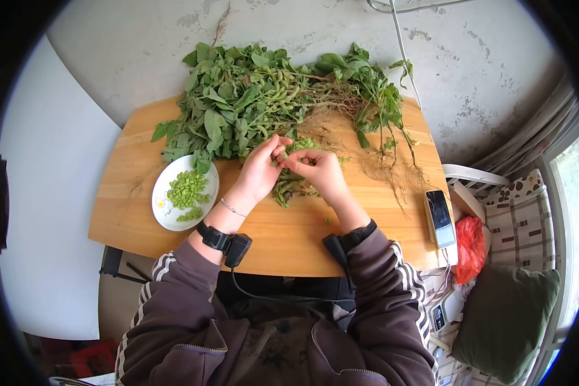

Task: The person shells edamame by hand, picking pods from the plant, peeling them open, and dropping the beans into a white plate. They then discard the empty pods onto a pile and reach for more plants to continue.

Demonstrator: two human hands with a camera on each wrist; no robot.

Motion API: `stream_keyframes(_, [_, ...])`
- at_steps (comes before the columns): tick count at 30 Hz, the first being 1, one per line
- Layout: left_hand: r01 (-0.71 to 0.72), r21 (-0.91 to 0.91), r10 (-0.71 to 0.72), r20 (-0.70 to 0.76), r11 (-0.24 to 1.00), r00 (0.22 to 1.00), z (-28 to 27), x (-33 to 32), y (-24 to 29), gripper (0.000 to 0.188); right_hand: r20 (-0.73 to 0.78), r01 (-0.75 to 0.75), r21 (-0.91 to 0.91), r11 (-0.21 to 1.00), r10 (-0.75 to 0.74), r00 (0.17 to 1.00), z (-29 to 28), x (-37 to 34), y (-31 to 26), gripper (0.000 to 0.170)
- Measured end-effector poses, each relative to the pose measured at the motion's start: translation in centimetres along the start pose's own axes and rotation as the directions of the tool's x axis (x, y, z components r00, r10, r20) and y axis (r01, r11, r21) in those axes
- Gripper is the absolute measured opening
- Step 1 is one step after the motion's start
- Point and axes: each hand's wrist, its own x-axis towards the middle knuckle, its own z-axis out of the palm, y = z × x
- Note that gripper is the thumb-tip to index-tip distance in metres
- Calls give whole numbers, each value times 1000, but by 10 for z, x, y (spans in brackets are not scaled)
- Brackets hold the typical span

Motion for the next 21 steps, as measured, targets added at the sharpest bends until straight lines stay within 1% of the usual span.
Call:
stream_keyframes(1, [-40,87,42,-19,995,999,-2,0,1,33,4,-54,56,997,54,999,-3,0,-3,24])
stream_keyframes(2, [-68,231,77,-31,971,997,-3,-1,2,32,10,-108,111,988,108,994,-8,-1,-5,24])
stream_keyframes(3, [-94,371,116,-38,924,993,1,-3,7,30,20,-161,165,973,160,987,-12,0,-7,24])
stream_keyframes(4, [-114,503,154,-39,857,987,2,-4,10,29,48,-169,228,959,162,986,-15,2,-3,25])
stream_keyframes(6, [-284,642,317,67,712,946,2,-2,4,25,105,-189,350,917,162,981,-20,8,8,26])
stream_keyframes(8, [-433,738,446,200,517,872,2,1,-2,21,131,-216,373,902,179,975,-24,9,13,25])
stream_keyframes(9, [-383,772,423,164,507,891,7,-4,2,16,144,-229,385,894,186,972,-24,9,12,25])
stream_keyframes(12, [-420,851,456,252,315,854,4,-6,6,15,123,-238,376,895,206,971,-25,7,6,24])
stream_keyframes(15, [-464,843,524,275,272,806,6,-7,4,14,118,-226,398,889,195,974,-26,8,8,24])
stream_keyframes(18, [-493,852,538,336,177,773,5,-7,6,13,61,-223,461,859,221,973,-26,10,10,25])
stream_keyframes(21, [-488,847,598,283,210,750,12,-10,4,13,39,-252,582,773,283,958,-28,10,6,28])
